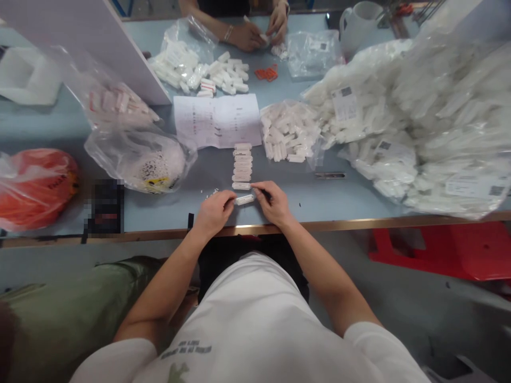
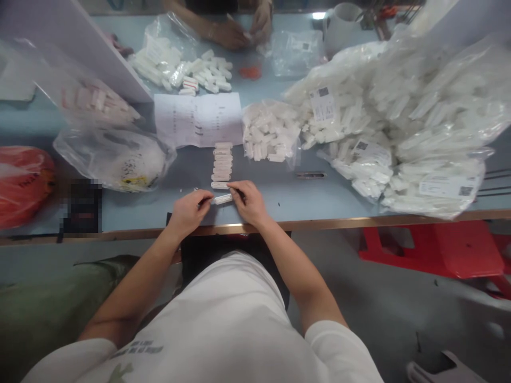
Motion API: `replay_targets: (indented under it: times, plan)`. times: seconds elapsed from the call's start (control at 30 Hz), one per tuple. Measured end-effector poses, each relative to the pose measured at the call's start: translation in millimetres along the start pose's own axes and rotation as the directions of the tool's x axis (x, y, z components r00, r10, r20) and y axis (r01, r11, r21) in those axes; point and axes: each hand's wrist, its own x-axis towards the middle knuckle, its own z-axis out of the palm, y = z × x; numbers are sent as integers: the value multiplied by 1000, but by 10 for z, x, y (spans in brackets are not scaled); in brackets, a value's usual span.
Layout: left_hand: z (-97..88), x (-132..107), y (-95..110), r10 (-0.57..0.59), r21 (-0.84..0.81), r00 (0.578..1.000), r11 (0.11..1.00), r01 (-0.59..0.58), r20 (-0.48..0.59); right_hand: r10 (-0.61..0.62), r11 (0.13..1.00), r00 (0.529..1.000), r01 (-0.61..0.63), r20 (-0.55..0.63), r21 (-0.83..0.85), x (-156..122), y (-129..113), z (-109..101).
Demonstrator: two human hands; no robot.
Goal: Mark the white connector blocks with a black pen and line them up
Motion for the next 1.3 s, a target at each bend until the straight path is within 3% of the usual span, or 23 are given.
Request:
replay_targets:
  times: [0.3, 0.77, 1.13, 1.3]
  plan:
    - [11, 12, 0, 32, 16, 999, 999, -33, 21, -21, 998, 1000, 22, 22, -53, -11, -2, 14]
    - [144, 18, -46, 94, 111, 996, 989, -93, -5, -143, 963, 961, 190, 235, -191, -36, 104, 72]
    - [86, 25, 17, 241, 272, 970, 932, -240, 28, -139, 958, 963, 191, 232, -216, -45, 108, 90]
    - [37, -2, 101, 228, 363, 970, 899, -243, 85, -136, 956, 963, 189, 233, -222, -42, 119, 97]
